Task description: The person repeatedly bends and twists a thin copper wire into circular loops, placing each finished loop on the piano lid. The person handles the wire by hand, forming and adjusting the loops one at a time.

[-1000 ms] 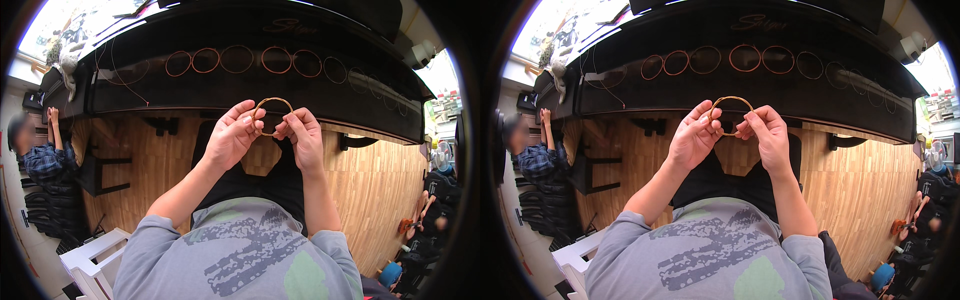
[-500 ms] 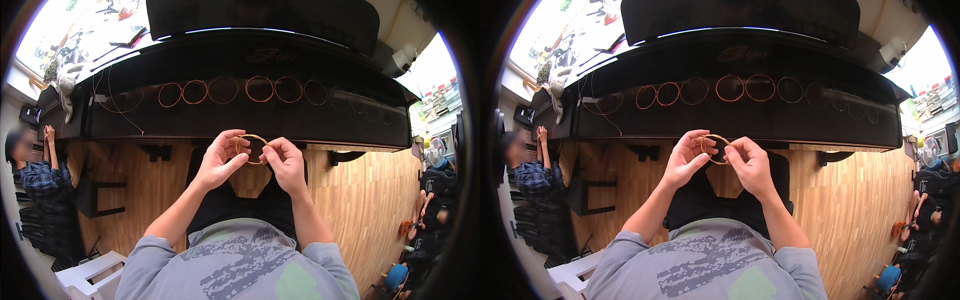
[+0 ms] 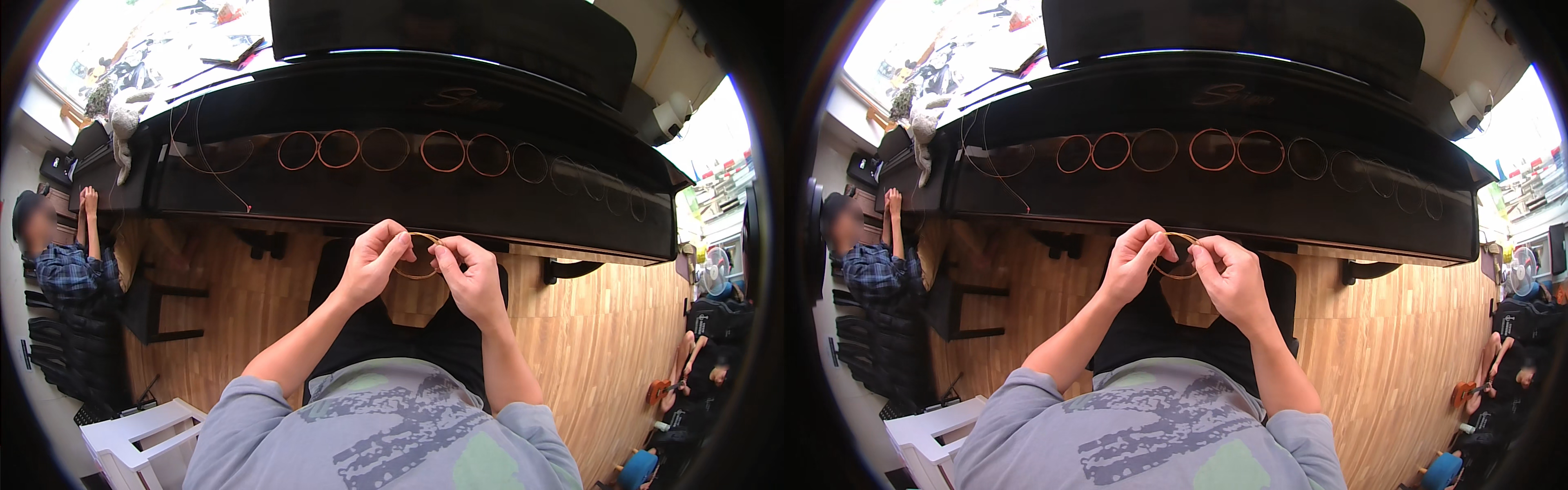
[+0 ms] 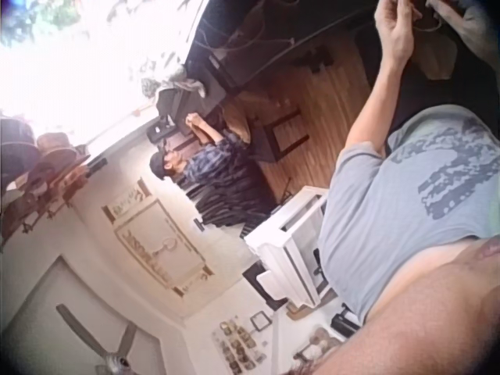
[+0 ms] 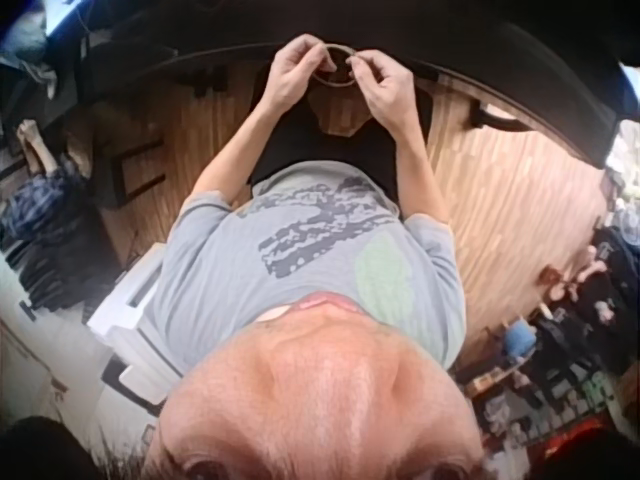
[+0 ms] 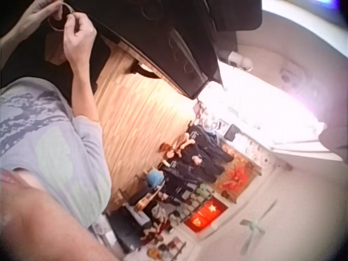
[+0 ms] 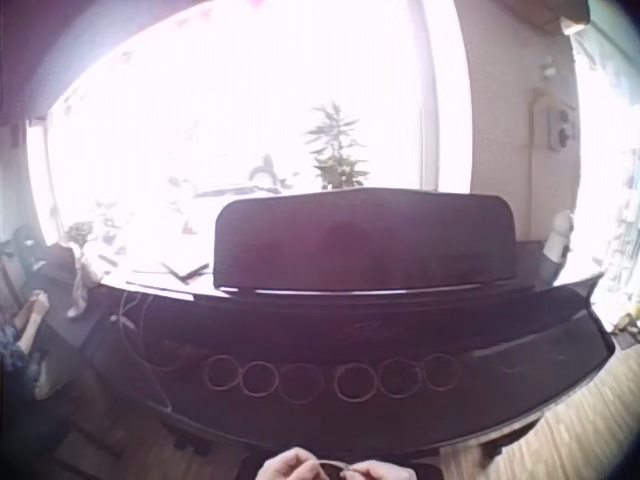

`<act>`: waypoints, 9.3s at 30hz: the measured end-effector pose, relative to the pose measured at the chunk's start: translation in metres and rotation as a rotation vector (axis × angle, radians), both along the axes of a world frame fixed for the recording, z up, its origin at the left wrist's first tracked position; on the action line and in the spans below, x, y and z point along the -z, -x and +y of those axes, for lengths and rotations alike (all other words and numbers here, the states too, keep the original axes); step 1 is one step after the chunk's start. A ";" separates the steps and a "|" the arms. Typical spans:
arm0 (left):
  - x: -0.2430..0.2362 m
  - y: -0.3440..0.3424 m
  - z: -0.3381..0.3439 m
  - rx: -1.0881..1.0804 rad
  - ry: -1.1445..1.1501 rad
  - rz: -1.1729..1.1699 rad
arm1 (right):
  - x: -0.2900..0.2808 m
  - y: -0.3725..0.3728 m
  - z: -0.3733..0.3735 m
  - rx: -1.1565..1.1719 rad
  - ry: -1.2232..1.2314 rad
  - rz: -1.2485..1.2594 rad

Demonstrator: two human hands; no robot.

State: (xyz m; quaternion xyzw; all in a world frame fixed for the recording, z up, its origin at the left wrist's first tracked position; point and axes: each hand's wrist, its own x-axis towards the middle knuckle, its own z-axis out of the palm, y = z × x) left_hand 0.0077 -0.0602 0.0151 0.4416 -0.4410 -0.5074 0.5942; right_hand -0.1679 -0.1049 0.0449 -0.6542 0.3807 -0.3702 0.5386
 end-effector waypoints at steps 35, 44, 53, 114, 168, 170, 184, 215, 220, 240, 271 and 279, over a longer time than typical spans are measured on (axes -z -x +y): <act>-0.013 -0.003 -0.002 0.022 -0.276 0.550 | 0.010 -0.002 -0.012 -0.136 -0.395 -0.305; -0.009 -0.007 -0.001 0.303 -0.288 0.846 | 0.008 -0.007 -0.009 -0.185 -0.519 -0.326; -0.015 -0.004 0.014 0.415 -0.239 0.997 | -0.003 -0.026 -0.003 0.081 0.274 0.166; -0.012 -0.244 -0.015 -0.661 0.130 -1.333 | 0.018 -0.024 0.005 -0.123 0.083 -0.087; 0.009 -0.192 0.073 -0.807 0.056 0.540 | 0.018 -0.085 0.046 -0.366 0.063 0.006; -0.001 -0.176 0.079 -0.765 0.033 0.531 | 0.007 -0.106 0.046 -0.406 0.075 0.018; 0.002 -0.099 0.123 -0.527 0.057 0.162 | -0.051 -0.231 0.029 -0.618 -0.304 -0.390; -0.080 -0.125 0.034 -0.647 0.547 -0.348 | -0.066 -0.125 0.095 -0.895 0.451 0.064; -0.090 -0.106 0.051 -0.661 0.746 -0.313 | -0.057 -0.123 0.088 -0.792 0.520 -0.015; -0.114 -0.079 0.084 -0.459 1.044 -0.629 | -0.062 -0.142 0.030 -0.276 0.955 0.132; -0.082 -0.060 0.072 -0.751 1.063 -1.179 | -0.066 -0.072 0.075 -0.668 0.934 -0.353; -0.058 -0.011 0.080 -0.017 0.272 -0.553 | -0.055 -0.001 0.055 -0.175 -0.125 -0.417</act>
